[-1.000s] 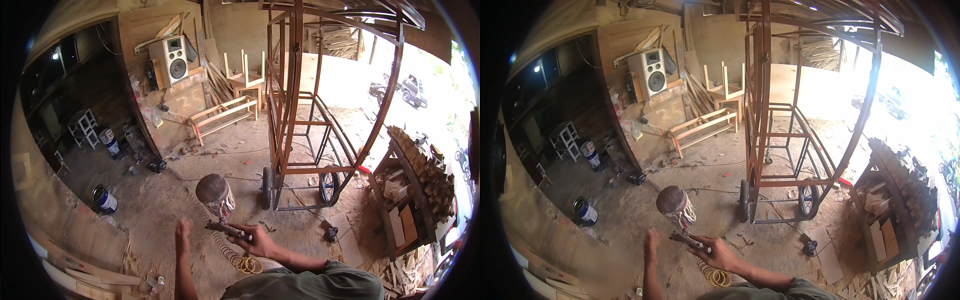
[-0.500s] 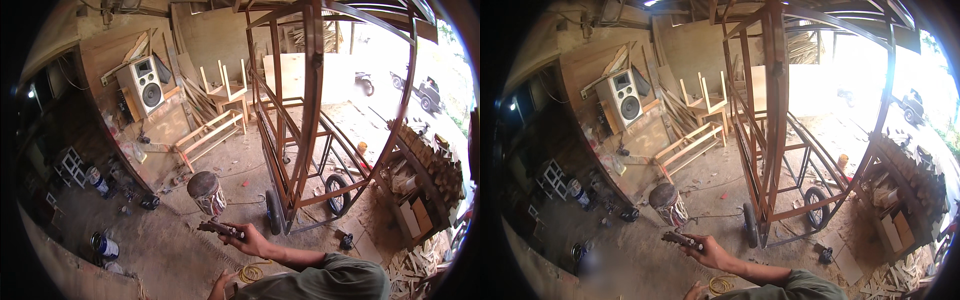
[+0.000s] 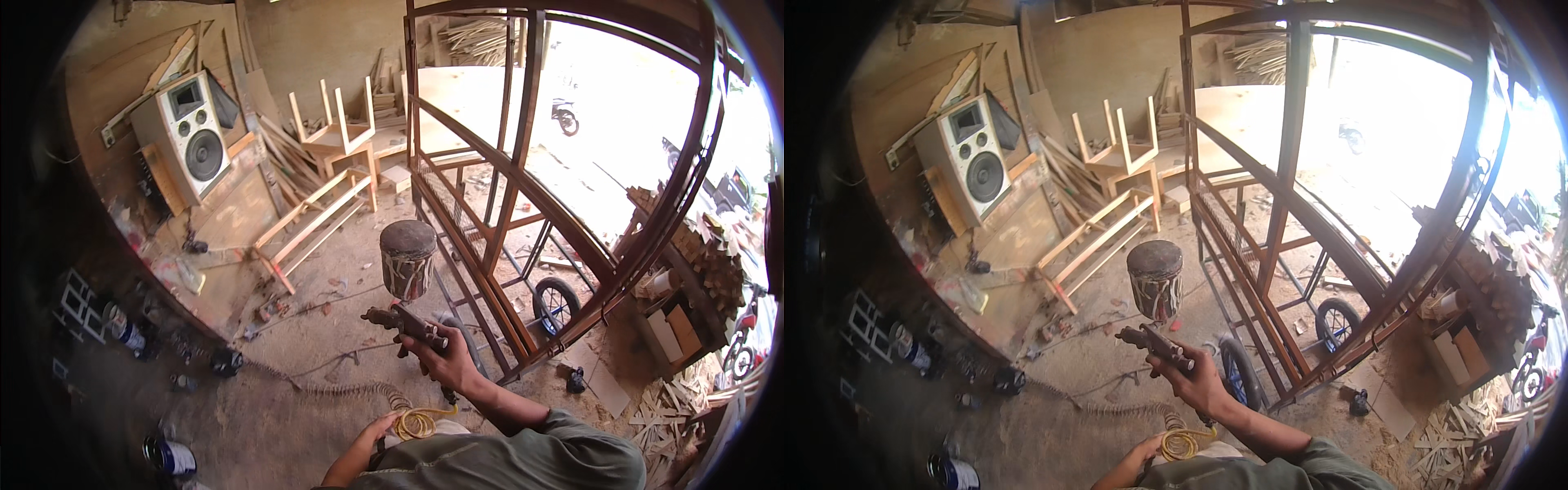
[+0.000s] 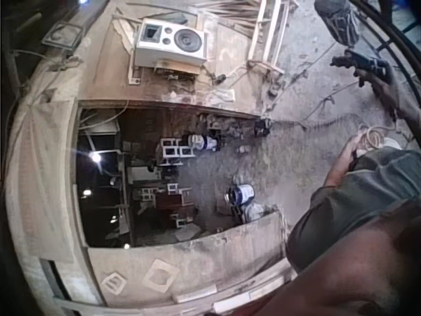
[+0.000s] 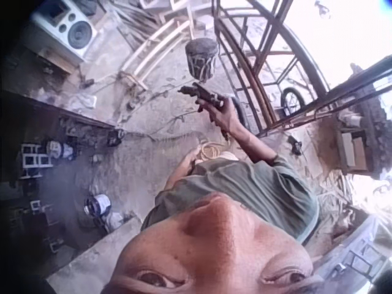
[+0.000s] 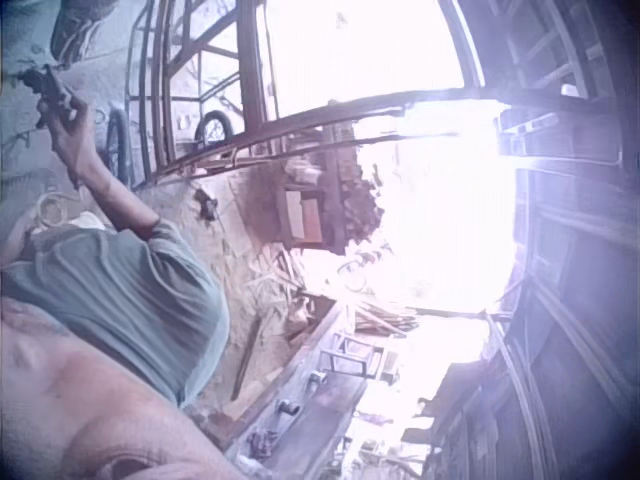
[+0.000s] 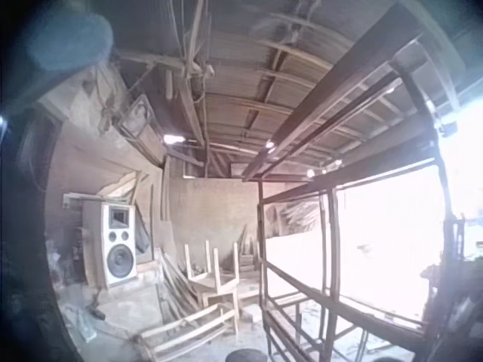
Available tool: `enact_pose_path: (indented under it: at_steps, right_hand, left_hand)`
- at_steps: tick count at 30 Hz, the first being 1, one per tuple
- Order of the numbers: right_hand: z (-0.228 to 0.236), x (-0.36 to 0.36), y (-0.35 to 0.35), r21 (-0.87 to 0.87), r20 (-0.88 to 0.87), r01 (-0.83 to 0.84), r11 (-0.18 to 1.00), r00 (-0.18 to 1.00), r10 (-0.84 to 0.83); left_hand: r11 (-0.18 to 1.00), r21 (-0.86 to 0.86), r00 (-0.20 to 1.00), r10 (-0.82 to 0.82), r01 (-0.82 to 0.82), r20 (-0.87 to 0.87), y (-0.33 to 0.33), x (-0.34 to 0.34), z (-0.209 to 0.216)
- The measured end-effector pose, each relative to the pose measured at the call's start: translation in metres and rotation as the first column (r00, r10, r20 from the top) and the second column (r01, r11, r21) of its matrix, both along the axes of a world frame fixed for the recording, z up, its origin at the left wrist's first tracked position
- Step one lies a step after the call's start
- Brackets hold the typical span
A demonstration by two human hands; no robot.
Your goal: The person spray paints the metal frame of a wooden cart using a spray gun, moving around the cart to coat different sections and occasionally adjusting the air hose.
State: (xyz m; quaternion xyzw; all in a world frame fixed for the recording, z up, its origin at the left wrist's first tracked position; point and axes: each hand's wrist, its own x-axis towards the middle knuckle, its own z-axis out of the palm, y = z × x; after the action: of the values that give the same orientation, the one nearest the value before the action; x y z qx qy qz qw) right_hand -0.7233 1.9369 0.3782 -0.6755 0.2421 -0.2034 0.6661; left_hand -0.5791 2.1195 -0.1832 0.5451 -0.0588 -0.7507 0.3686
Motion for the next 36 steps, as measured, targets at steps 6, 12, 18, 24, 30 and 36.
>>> enact_pose_path:
  at_steps: [6,12,18,24,30,36]
  right_hand:
    - [0.019,0.086,-0.032,-0.064,-0.002,0.181,0.981,0.983,-0.181]
    - [0.006,0.155,-0.092,-0.043,0.018,0.31,0.95,0.951,-0.309]
    - [-0.039,0.226,-0.184,-0.064,0.09,0.415,0.907,0.908,-0.409]
    - [-0.087,0.28,-0.297,0.008,0.061,0.576,0.817,0.815,-0.576]
    - [-0.117,0.314,-0.401,0.009,0.074,0.749,0.663,0.66,-0.747]
    - [-0.091,0.335,-0.495,-0.025,0.073,0.883,0.468,0.469,-0.88]
  left_hand:
    - [0.999,0.039,0.99,-0.03,0.036,-0.135,-0.023,0.092,0.012]
    - [0.965,0.09,0.965,0.235,-0.246,0.116,-0.057,0.184,0.032]
    - [0.636,-0.147,0.552,0.744,-0.758,0.376,-0.11,0.327,0.067]
    - [0.728,-0.492,0.451,0.683,-0.477,0.574,-0.174,0.451,0.172]
    - [0.951,-0.31,0.385,0.291,-0.015,0.876,-0.262,0.519,0.308]
    - [0.848,-0.222,0.368,0.035,0.481,0.929,-0.369,0.562,0.463]
